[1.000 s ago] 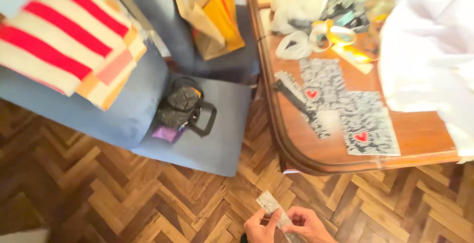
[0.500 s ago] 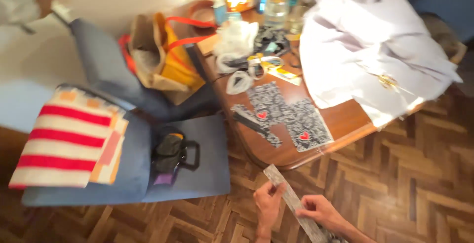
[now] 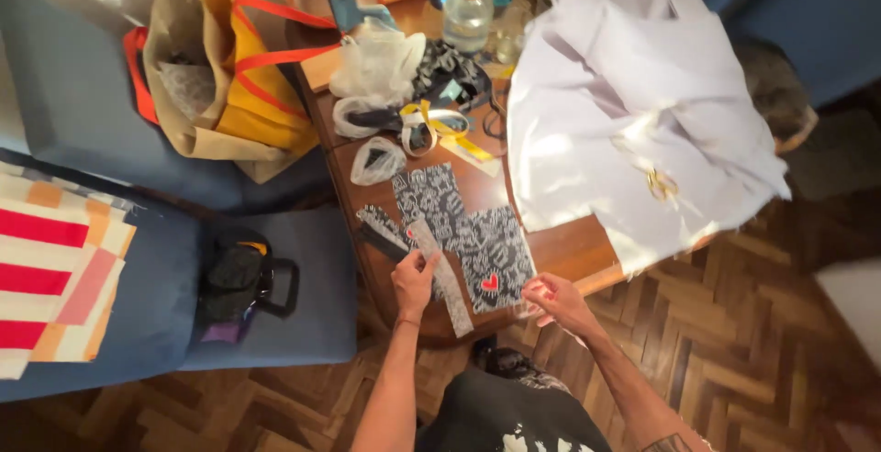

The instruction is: Cutting fabric pieces and assembling a strap with a plastic buckle.

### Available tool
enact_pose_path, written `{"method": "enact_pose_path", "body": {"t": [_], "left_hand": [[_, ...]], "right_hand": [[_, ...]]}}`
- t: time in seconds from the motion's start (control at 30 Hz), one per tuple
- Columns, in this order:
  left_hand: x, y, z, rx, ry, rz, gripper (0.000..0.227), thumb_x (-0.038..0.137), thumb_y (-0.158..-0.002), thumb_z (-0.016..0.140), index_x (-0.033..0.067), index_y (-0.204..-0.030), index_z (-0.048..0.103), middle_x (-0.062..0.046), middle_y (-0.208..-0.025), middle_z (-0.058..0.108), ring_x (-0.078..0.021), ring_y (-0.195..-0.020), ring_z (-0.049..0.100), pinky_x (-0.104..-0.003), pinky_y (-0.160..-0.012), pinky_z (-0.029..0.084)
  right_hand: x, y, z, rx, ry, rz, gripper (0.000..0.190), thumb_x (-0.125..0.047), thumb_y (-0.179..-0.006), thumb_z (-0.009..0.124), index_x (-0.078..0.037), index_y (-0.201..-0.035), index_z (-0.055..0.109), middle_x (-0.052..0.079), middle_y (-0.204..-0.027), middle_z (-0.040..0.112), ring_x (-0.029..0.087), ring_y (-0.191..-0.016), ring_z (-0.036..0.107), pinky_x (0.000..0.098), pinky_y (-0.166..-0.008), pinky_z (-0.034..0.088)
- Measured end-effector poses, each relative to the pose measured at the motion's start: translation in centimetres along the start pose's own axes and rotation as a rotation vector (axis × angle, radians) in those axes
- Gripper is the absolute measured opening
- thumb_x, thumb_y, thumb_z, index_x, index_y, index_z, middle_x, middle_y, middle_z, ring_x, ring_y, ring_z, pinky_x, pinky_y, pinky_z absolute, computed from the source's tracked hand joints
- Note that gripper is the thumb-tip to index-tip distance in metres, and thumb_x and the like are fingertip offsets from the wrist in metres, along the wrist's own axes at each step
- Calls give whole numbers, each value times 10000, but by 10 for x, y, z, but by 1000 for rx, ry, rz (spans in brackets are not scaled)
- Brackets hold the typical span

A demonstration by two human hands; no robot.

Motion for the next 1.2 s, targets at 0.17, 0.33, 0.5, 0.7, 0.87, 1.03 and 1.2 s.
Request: {"method": "enact_pose_path", "body": {"t": [0.17,0.33,0.5,0.7,0.87,1.03,1.2], "left_hand": [[52,-9,-22,374,-70,75,585,370,-875,1008,158,-1394,838,-85,-1205,864,-283,-901,802,-438,-887,632],[25,-12,-47,679,-338,35,784,538,-784,1035,211,-1452,785,-28,-1367,712,-307,-1177,737,-485,-1063,574],[27,-24,-55,713,-426,50,1244,820,-683,990,58,-1617,682,-227,-1517,704,-458,-1356,729,-617,-1115,613],[-8,-46,-62,351,-104,-187,1290,734,-800,996,254,-1850,420,-203,-1730,527,-432,-1620,549,-603,-1319,485],[-26,-54,-86,240,-86,-278,1177,686,-801,1002,308,-1802,513,-166,-1705,610,-408,-1593,602,-572,-1321,500],[-55,-48,-86,223,-8,-253,1116,637,-820,1018,198,-1756,597,-211,-1728,626,-403,-1596,605,-551,-1327,498],[-42,-41,-85,265,41,-211,868,643,-998,886,212,-1714,650,-104,-1774,610,-333,-1598,603,-518,-1314,512]], "right_hand": [[16,-89,-50,-148,489,-64,525,-475,-1013,932,-90,-1351,815,216,-1200,884,419,-1054,866,579,-827,748],[10,-140,-44,-152,1016,-185,515,-679,-1044,768,-238,-1312,780,62,-1248,889,395,-1225,845,627,-1042,697],[-29,-132,30,-253,871,-360,475,-503,-1017,833,-204,-1373,738,150,-1172,868,492,-1142,827,693,-1004,662],[-66,-112,134,-327,952,-539,706,-378,-1035,798,-342,-1686,525,66,-1214,698,445,-990,823,633,-882,710],[-46,-127,166,-306,1167,-568,836,-356,-1035,772,-367,-1786,404,72,-1177,630,457,-901,822,623,-814,720],[-59,-141,199,-283,1219,-555,762,-428,-1053,751,-387,-1743,431,54,-1209,637,423,-944,835,594,-807,730],[-65,-161,252,-290,1226,-540,785,-451,-1127,642,-333,-1834,321,97,-1209,738,439,-987,847,620,-842,707]]}}
Point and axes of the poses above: each hand's wrist, its own y-axis away from the middle knuckle, its own z-axis out of the palm, x = y × z, the point moved 2 cm from there along -y, towards the middle knuckle
